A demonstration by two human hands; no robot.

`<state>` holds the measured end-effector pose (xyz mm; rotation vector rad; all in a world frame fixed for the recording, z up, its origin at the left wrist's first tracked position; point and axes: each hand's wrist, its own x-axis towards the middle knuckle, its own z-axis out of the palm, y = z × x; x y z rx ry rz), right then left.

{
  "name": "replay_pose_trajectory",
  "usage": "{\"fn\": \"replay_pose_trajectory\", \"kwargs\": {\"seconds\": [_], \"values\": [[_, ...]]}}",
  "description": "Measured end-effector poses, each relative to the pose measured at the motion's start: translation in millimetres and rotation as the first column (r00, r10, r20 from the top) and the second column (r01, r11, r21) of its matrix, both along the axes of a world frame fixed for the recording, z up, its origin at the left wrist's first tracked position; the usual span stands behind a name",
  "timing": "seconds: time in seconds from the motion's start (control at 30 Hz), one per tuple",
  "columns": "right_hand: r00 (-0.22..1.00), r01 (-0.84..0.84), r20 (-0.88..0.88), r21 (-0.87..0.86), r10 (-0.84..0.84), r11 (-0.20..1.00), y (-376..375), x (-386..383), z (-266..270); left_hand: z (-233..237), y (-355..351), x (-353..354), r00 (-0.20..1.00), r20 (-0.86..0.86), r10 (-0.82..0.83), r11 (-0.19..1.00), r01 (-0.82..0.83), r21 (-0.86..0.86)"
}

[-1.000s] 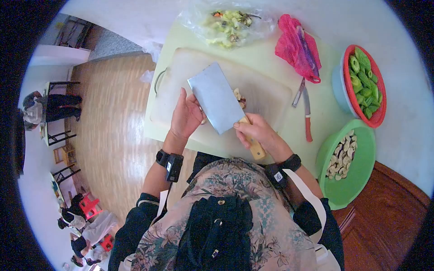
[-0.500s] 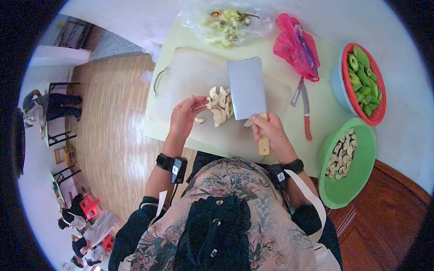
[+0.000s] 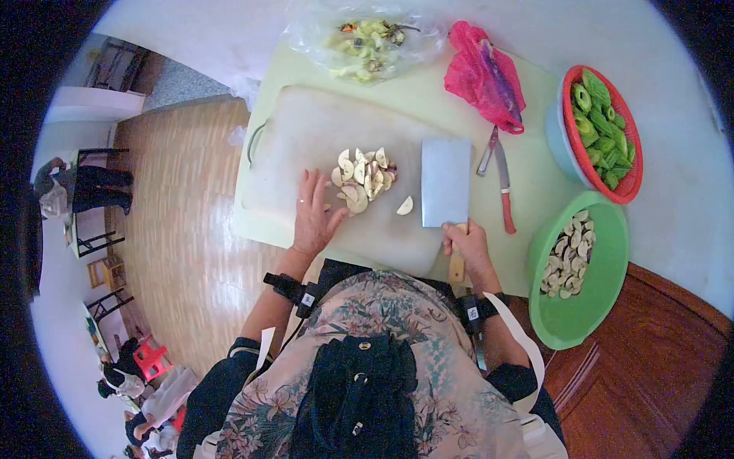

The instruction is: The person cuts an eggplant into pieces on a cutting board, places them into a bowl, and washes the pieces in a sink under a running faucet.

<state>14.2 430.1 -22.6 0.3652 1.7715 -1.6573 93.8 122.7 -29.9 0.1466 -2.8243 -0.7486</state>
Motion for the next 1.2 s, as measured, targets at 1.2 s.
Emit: {"fn": "replay_pose_trajectory", "kwargs": {"seconds": [1.2], "values": [[0.979,0.170,-0.111,-0.036,-0.173,0.985,-65,35,112,81,121,-114,0.875,-0.399,-0.273,0.837,0.421,0.350]]}}
